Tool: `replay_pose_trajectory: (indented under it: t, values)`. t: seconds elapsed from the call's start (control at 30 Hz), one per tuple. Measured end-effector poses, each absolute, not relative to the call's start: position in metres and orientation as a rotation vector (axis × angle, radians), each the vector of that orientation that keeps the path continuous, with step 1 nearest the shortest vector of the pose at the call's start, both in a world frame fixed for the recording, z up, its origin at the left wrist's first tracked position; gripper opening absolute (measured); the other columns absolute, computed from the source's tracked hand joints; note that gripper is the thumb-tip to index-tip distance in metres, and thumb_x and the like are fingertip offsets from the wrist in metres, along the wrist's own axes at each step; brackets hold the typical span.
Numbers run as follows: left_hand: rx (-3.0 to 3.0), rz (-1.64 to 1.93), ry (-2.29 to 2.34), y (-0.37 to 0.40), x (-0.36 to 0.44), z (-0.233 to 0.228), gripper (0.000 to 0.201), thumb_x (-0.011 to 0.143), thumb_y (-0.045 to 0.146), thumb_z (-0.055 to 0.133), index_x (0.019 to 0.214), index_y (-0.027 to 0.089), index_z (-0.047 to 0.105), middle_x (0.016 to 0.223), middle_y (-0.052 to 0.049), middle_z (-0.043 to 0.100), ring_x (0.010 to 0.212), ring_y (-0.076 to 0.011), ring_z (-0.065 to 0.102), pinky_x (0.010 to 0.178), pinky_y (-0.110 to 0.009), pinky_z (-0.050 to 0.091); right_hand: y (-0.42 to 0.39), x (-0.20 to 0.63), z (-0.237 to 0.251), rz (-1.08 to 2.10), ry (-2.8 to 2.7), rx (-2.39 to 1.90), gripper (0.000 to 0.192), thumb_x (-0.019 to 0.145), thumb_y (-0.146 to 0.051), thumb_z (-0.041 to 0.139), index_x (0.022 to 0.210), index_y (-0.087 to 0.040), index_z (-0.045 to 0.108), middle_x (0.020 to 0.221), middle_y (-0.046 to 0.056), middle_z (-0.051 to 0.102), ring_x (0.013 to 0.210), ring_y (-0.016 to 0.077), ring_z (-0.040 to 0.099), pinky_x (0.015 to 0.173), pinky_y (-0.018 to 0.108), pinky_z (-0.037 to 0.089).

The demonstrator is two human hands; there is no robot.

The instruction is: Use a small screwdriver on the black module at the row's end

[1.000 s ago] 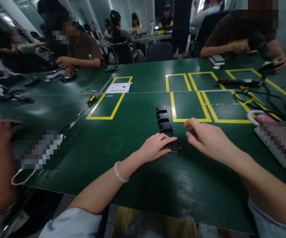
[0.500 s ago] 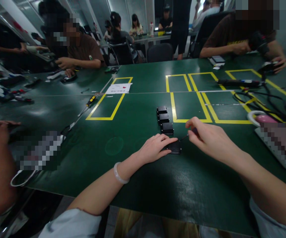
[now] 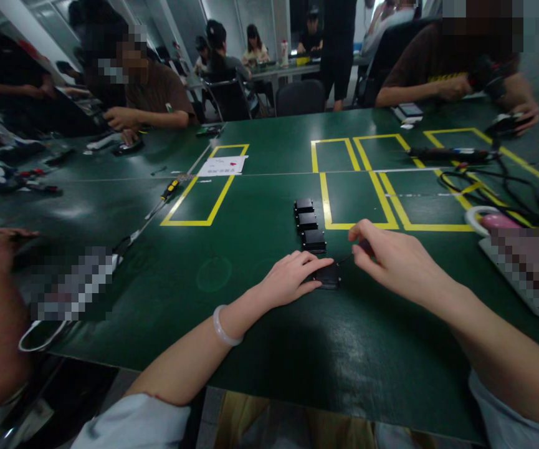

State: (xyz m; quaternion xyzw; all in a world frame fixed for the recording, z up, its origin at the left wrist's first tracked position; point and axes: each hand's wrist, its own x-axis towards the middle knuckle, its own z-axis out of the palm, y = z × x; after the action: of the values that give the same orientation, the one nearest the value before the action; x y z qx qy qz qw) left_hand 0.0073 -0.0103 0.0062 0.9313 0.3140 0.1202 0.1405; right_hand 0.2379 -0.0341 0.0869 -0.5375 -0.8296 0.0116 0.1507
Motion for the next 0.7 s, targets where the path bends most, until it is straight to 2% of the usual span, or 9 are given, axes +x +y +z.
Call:
replay_pose_trajectory:
  t: [0.13, 0.23, 0.4, 0.6, 0.7]
  values:
    - [2.693, 0.346, 0.908, -0.0102, 0.0071, 0.0056, 0.049, 0.097, 0.035, 0.051, 0.144, 0.029, 0.037, 0.123, -0.006, 0.054, 0.107, -0.0211, 0.052, 0.093, -0.036, 0.045, -0.0322, 0.2397, 0.0855, 0.03, -2.411, -1.53, 0.024, 0.096, -0.041, 0.038, 0.093, -0.021, 0.051, 0.072, 0.002, 0.065, 0.06, 0.0174, 0.059, 0.054, 0.027, 0.033]
    - [2.691, 0.345, 0.908, -0.0102, 0.0071, 0.0054, 0.05, 0.097, 0.036, 0.051, 0.144, 0.029, 0.036, 0.123, -0.006, 0.053, 0.107, -0.0211, 0.052, 0.093, -0.035, 0.045, -0.0307, 0.2408, 0.0826, 0.004, -2.416, -1.525, 0.022, 0.096, -0.038, 0.037, 0.092, -0.021, 0.051, 0.072, 0.003, 0.066, 0.062, 0.0187, 0.06, 0.053, 0.027, 0.031]
    - [2.688, 0.346, 0.909, -0.0103, 0.0076, 0.0055, 0.048, 0.097, 0.036, 0.05, 0.143, 0.029, 0.037, 0.123, -0.006, 0.054, 0.107, -0.0211, 0.053, 0.093, -0.036, 0.045, -0.0334, 0.2387, 0.0848, 0.027, -2.386, -1.537, 0.016, 0.092, -0.029, 0.041, 0.1, -0.019, 0.05, 0.074, 0.002, 0.066, 0.059, 0.0164, 0.058, 0.054, 0.027, 0.034]
    - [2.684, 0.341, 0.906, -0.0102, 0.0076, 0.0066, 0.049, 0.097, 0.035, 0.05, 0.144, 0.029, 0.036, 0.123, -0.006, 0.054, 0.107, -0.0212, 0.052, 0.093, -0.036, 0.046, -0.0334, 0.2406, 0.0854, 0.022, -2.404, -1.52, 0.024, 0.096, -0.042, 0.039, 0.095, -0.021, 0.05, 0.073, 0.002, 0.066, 0.062, 0.0178, 0.059, 0.054, 0.027, 0.033]
    - [2.686, 0.348, 0.905, -0.0105, 0.0074, 0.0068, 0.049, 0.097, 0.035, 0.05, 0.143, 0.029, 0.037, 0.124, -0.007, 0.054, 0.107, -0.0214, 0.053, 0.092, -0.036, 0.046, -0.0318, 0.2421, 0.0831, 0.011, -2.415, -1.515, 0.022, 0.097, -0.038, 0.038, 0.092, -0.021, 0.051, 0.074, 0.003, 0.067, 0.065, 0.0192, 0.062, 0.054, 0.027, 0.032]
